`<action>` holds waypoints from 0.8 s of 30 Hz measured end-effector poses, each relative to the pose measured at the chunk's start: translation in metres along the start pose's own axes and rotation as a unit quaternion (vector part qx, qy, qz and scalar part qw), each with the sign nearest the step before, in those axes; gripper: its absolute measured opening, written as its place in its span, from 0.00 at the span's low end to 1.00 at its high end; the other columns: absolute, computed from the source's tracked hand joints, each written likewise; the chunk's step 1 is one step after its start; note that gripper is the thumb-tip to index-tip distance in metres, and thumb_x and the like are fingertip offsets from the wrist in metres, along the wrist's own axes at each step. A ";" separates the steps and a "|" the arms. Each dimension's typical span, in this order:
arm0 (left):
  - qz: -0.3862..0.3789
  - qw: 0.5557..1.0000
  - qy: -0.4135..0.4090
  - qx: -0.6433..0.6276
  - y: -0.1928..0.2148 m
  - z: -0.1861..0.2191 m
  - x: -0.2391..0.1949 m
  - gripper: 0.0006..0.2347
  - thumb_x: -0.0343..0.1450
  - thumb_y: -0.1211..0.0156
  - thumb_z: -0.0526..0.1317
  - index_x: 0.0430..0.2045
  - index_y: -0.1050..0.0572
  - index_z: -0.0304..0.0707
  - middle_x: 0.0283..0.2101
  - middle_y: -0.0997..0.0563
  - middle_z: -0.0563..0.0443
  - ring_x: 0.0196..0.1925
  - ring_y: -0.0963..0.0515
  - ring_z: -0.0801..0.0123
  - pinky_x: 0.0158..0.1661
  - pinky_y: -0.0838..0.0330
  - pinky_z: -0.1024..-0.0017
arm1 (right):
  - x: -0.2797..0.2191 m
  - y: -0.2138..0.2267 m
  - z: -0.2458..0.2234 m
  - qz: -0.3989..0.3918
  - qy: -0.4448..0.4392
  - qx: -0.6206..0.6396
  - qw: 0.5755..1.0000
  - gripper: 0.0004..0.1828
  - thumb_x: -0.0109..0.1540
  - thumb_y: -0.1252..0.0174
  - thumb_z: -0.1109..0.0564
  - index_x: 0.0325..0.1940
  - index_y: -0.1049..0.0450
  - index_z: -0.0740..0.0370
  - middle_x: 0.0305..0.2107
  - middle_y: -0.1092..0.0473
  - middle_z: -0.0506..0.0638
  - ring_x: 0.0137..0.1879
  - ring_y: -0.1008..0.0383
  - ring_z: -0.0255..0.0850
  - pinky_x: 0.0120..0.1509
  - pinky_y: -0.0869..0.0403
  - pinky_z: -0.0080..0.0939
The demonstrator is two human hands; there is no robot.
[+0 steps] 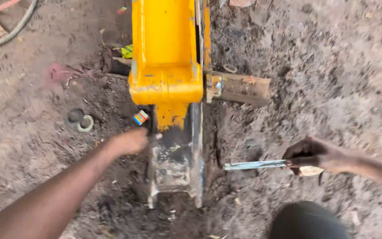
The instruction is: The person uses a tape measure to repeatedly measure the width and length of a yellow metal component attached to a larger machine. The person adjusts the tape measure and repositions it multiple times to take different measurements.
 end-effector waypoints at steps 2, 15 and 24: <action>0.035 0.998 -0.041 -0.030 -0.006 0.018 -0.008 0.21 0.78 0.53 0.56 0.44 0.22 0.36 0.34 0.21 0.30 0.38 0.20 0.43 0.40 0.26 0.53 | 0.010 -0.014 0.019 -0.040 -0.057 0.016 0.997 0.14 0.61 0.42 0.52 0.42 0.15 0.58 0.20 0.20 0.49 0.22 0.24 0.35 0.20 0.27 0.33; 0.024 0.972 -0.001 -0.234 0.044 0.059 -0.054 0.26 0.76 0.56 0.59 0.44 0.24 0.31 0.25 0.19 0.41 0.26 0.17 0.57 0.33 0.21 0.59 | 0.092 -0.089 0.022 -0.012 -0.117 0.046 0.992 0.12 0.66 0.44 0.54 0.39 0.17 0.60 0.28 0.21 0.50 0.32 0.24 0.34 0.33 0.26 0.34; 0.054 0.900 -0.163 -0.401 -0.088 0.031 -0.078 0.13 0.70 0.46 0.32 0.48 0.25 0.30 0.42 0.16 0.42 0.37 0.19 0.59 0.38 0.22 0.55 | 0.098 -0.147 -0.044 0.147 0.114 -0.325 0.927 0.14 0.62 0.39 0.52 0.52 0.18 0.50 0.30 0.23 0.44 0.32 0.30 0.33 0.28 0.28 0.32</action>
Point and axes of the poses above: each hand's wrist, its own x-axis towards the middle knuckle, its own y-axis out of the back of the hand, z = x × y, the point moved 8 cm from there along x, towards the middle knuckle
